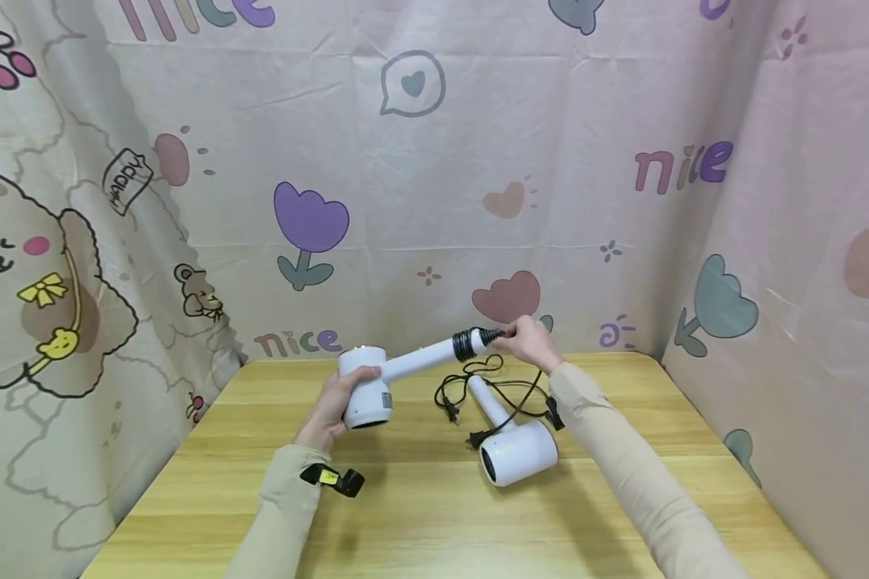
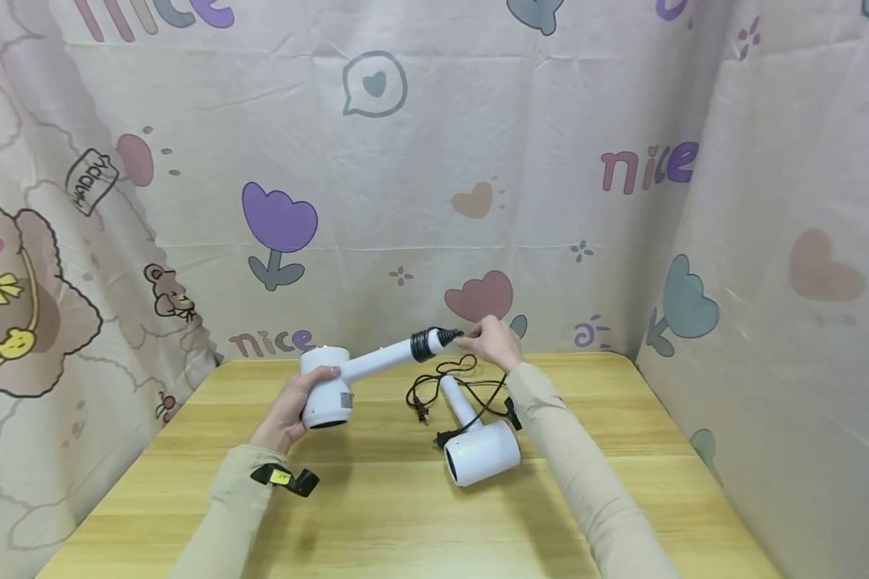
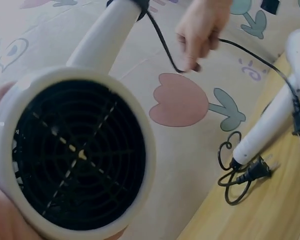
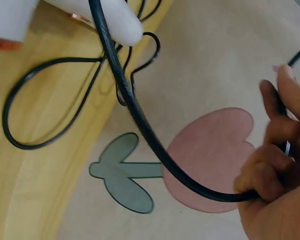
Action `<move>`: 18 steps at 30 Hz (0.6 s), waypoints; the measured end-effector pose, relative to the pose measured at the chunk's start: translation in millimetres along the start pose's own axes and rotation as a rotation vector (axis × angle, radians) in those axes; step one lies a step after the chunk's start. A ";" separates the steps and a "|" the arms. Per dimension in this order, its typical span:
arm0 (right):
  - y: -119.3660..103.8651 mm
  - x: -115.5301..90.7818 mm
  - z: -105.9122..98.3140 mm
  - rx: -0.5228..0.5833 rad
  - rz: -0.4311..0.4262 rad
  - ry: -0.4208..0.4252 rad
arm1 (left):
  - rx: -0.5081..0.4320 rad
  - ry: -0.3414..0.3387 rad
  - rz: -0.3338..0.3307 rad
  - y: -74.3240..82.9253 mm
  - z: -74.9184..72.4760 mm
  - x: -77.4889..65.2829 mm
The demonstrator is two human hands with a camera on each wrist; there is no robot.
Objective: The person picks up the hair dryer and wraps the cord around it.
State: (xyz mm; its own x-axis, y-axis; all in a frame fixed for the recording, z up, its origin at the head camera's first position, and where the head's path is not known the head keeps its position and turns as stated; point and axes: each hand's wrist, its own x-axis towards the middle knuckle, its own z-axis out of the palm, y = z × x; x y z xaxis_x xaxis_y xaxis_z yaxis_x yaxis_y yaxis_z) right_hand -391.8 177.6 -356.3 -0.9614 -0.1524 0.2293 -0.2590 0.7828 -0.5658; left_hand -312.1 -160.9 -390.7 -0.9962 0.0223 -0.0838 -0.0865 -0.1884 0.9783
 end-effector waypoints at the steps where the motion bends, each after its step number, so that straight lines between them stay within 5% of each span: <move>1: -1.3 0.7 -2.6 -0.009 -0.006 0.032 | 0.017 -0.014 -0.001 -0.9 0.6 0.3; 11: -15.7 1.0 -20.7 -0.036 -0.063 0.201 | 0.123 -0.107 -0.030 -8.4 -2.6 -0.4; 18: -20.6 -4.2 -23.4 -0.089 -0.150 0.287 | 0.247 0.005 0.061 -15.8 -0.7 3.5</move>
State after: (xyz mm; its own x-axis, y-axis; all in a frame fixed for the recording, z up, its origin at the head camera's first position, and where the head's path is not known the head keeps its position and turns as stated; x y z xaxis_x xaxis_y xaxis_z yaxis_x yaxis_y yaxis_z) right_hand -380.2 176.2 -327.1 -0.8446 -0.1035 0.5252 -0.3739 0.8162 -0.4405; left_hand -314.2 -158.5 -406.6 -0.9996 0.0129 -0.0234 -0.0226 0.0567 0.9981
